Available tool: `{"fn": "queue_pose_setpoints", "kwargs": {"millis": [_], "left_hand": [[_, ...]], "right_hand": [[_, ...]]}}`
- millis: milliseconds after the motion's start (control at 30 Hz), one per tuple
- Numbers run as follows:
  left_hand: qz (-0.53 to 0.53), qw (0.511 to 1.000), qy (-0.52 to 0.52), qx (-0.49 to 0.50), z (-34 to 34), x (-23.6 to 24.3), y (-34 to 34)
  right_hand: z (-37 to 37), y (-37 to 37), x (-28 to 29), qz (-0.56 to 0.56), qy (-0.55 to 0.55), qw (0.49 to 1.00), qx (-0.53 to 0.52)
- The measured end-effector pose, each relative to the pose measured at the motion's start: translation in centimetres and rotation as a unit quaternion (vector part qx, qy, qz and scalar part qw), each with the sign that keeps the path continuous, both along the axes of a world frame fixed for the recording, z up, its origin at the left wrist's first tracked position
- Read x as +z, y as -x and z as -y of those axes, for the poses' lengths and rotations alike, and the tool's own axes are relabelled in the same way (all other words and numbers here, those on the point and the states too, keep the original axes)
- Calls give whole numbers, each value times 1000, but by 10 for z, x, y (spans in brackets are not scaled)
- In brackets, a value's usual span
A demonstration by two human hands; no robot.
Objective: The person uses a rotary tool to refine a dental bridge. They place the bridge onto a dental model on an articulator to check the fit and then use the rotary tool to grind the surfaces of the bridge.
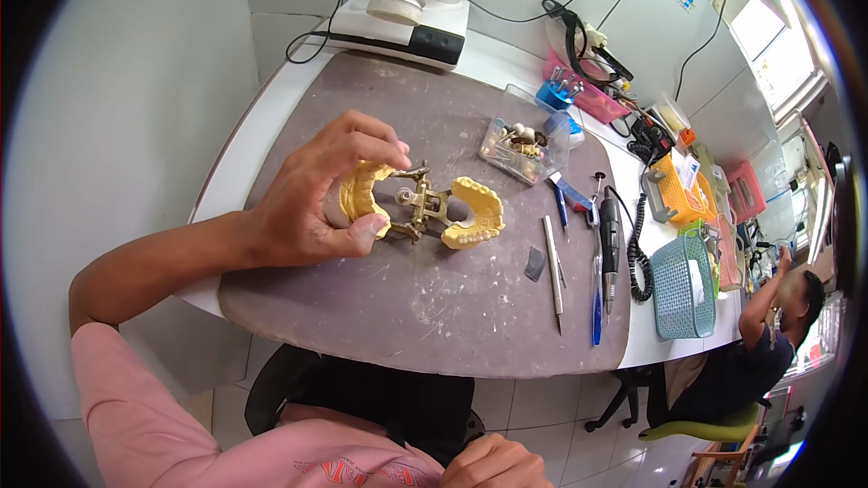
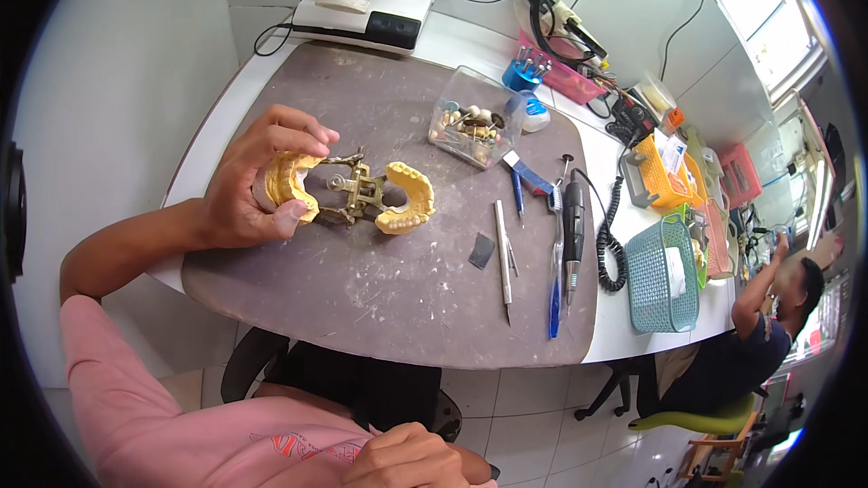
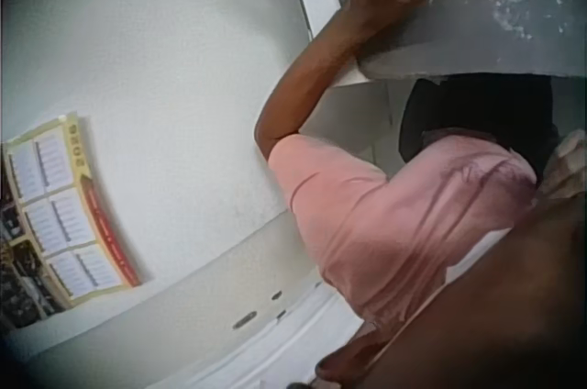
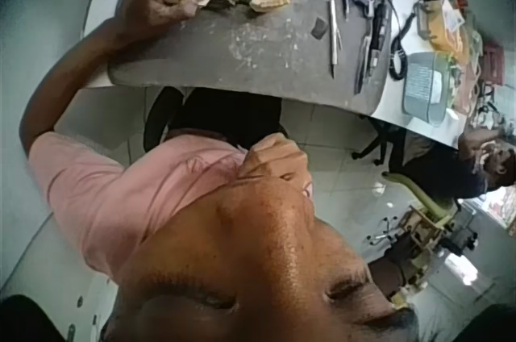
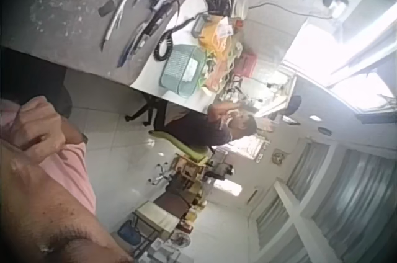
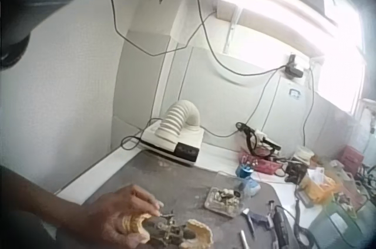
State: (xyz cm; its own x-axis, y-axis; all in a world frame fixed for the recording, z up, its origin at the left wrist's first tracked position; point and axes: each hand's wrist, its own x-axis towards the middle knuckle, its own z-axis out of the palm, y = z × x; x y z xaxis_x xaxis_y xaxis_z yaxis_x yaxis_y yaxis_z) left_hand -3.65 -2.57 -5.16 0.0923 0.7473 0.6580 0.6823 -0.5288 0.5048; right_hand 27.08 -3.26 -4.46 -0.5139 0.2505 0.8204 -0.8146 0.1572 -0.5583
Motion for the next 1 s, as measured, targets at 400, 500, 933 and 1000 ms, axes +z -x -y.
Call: {"fn": "queue_pose_setpoints", "kwargs": {"millis": [400, 500, 933, 1000], "left_hand": [[-40, 998, 27, 31, 5, 17, -20], [-67, 995, 27, 74, 9, 11, -18], [-120, 993, -3, 19, 10, 9, -92], [-89, 994, -8, 59, -5, 3, -94]], "right_hand": [[-48, 22, 22, -5, -36, 985, -168], [-57, 8, 35, 48, -56, 985, -153], [-175, -67, 23, 479, -168, 543, -669], [-183, -62, 20, 584, -186, 470, -636]]}}
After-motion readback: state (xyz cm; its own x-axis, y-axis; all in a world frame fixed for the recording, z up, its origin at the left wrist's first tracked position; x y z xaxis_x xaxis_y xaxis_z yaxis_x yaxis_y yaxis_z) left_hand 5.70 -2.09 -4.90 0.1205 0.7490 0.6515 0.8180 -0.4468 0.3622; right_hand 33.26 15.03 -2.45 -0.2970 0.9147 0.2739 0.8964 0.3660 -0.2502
